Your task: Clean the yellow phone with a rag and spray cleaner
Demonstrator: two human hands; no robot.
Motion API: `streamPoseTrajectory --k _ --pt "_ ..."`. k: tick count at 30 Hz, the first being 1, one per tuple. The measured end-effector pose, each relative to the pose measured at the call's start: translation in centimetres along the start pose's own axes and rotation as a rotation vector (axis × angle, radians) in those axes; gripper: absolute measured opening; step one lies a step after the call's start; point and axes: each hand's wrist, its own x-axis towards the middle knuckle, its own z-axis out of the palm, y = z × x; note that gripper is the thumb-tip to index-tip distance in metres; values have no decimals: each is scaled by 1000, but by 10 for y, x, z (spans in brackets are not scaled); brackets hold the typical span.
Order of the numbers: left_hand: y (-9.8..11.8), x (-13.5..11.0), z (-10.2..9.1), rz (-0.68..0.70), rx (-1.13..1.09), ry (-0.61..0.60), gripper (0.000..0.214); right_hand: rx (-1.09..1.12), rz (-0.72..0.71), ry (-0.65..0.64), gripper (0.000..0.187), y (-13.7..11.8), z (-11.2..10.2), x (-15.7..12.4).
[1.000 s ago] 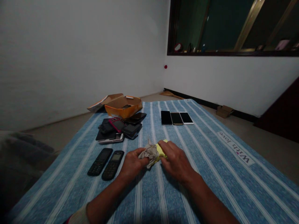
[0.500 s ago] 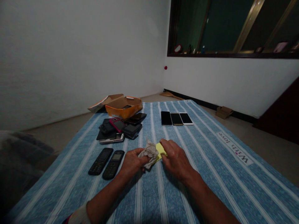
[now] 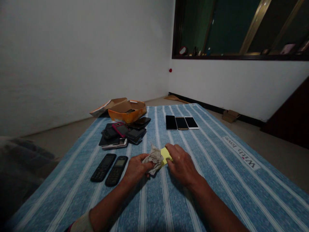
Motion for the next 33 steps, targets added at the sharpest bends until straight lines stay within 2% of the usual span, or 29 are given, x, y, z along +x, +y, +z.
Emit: streamPoseTrajectory --k 8,15,20,25,29,33 --pt "-5 1 0 4 6 -4 22 24 -5 13 32 -3 -3 1" --pt "-5 1 1 -2 -6 -15 23 -34 21 37 44 0 -1 -2" --pt "-2 -1 1 -9 -3 -7 24 11 17 8 36 -1 -2 0" --pt "-2 -2 1 -10 0 -22 22 12 26 20 37 -3 -1 -1" --pt "-3 -1 2 -5 -22 -26 20 18 52 91 43 -3 -5 0" --pt "-3 -1 1 -2 -33 -36 20 51 87 294 43 -5 -17 7"
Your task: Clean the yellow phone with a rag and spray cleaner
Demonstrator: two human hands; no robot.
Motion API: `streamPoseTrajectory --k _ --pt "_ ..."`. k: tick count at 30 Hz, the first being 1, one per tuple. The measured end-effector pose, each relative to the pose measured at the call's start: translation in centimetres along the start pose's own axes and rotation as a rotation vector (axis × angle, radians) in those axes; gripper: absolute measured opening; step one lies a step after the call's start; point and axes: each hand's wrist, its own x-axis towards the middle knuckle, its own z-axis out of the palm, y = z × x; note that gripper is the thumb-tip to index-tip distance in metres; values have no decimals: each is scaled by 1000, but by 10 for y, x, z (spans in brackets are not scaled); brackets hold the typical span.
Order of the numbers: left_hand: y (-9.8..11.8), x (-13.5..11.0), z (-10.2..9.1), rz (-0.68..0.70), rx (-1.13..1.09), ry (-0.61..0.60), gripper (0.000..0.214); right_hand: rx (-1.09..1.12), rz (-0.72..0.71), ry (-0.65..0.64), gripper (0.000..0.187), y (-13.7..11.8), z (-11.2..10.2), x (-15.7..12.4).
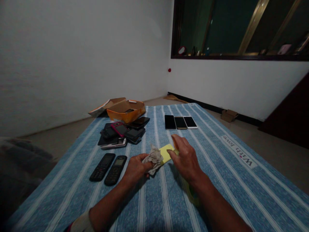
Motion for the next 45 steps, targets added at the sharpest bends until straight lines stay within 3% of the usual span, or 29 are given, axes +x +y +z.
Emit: streamPoseTrajectory --k 3,6,13,15,18,21,23,24,27,30,35,40,45 --pt "0 1 0 -4 12 22 20 -9 19 151 41 -6 -5 5" --pt "2 1 -1 7 16 29 18 -2 22 183 41 -13 -7 2" --pt "13 0 -7 36 0 54 14 175 -47 -93 50 -3 -9 -15" --pt "15 0 -9 56 3 63 14 174 -59 -98 50 0 -15 -17" --pt "15 0 -12 78 24 85 16 86 -51 55 47 -5 -38 -12" --pt "14 2 -13 83 34 89 17 -53 13 456 60 -18 -67 -1" --pt "14 3 -13 80 34 94 17 -86 -10 626 68 -22 -76 3" --pt "14 3 -13 77 37 98 16 -109 -31 587 62 -22 -75 3" --pt "14 4 -12 79 63 99 15 -201 -98 289 50 -20 -63 -1" --pt "14 4 -11 97 78 98 15 -260 -63 449 58 -20 -50 -6" --pt "17 2 -10 83 65 91 17 -101 -212 206 43 -29 -26 -13" --pt "18 -1 -11 99 43 75 19 -44 -253 125 40 -31 -3 -19" --pt "18 -1 -11 105 28 71 18 -79 -268 116 39 -31 -1 -17"
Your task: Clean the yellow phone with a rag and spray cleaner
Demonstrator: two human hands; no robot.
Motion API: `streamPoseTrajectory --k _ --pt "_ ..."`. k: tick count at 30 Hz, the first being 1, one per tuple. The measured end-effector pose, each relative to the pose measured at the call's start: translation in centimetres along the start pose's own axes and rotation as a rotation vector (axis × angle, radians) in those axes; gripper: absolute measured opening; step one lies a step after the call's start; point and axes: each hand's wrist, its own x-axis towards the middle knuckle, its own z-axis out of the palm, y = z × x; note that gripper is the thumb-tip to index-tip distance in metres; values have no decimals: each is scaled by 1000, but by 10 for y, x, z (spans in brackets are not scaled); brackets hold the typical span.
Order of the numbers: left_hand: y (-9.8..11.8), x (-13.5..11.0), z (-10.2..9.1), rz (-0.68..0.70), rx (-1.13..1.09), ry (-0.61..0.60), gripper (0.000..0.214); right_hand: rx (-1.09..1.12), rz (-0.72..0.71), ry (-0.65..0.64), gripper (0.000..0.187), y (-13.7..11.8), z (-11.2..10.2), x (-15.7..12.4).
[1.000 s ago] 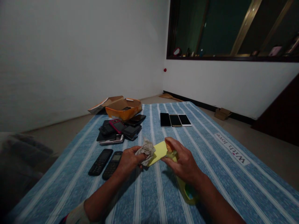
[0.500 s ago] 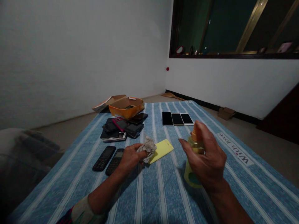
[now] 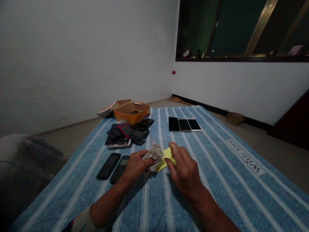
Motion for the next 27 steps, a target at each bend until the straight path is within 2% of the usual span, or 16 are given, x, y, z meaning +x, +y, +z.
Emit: streamPoseTrajectory --k 13,19,23,25,27 --pt "8 -3 -3 41 33 4 18 -17 6 -15 35 1 5 0" --pt "13 -2 -5 12 -11 50 15 -17 92 -13 38 6 6 -2" --pt "13 1 -5 -19 -27 63 14 -33 236 59 44 19 -1 -1" --pt "11 2 -6 -20 -35 63 14 -43 367 109 50 38 -10 -3" --pt "9 2 -6 -16 -45 60 15 -47 547 127 60 70 -24 -11"
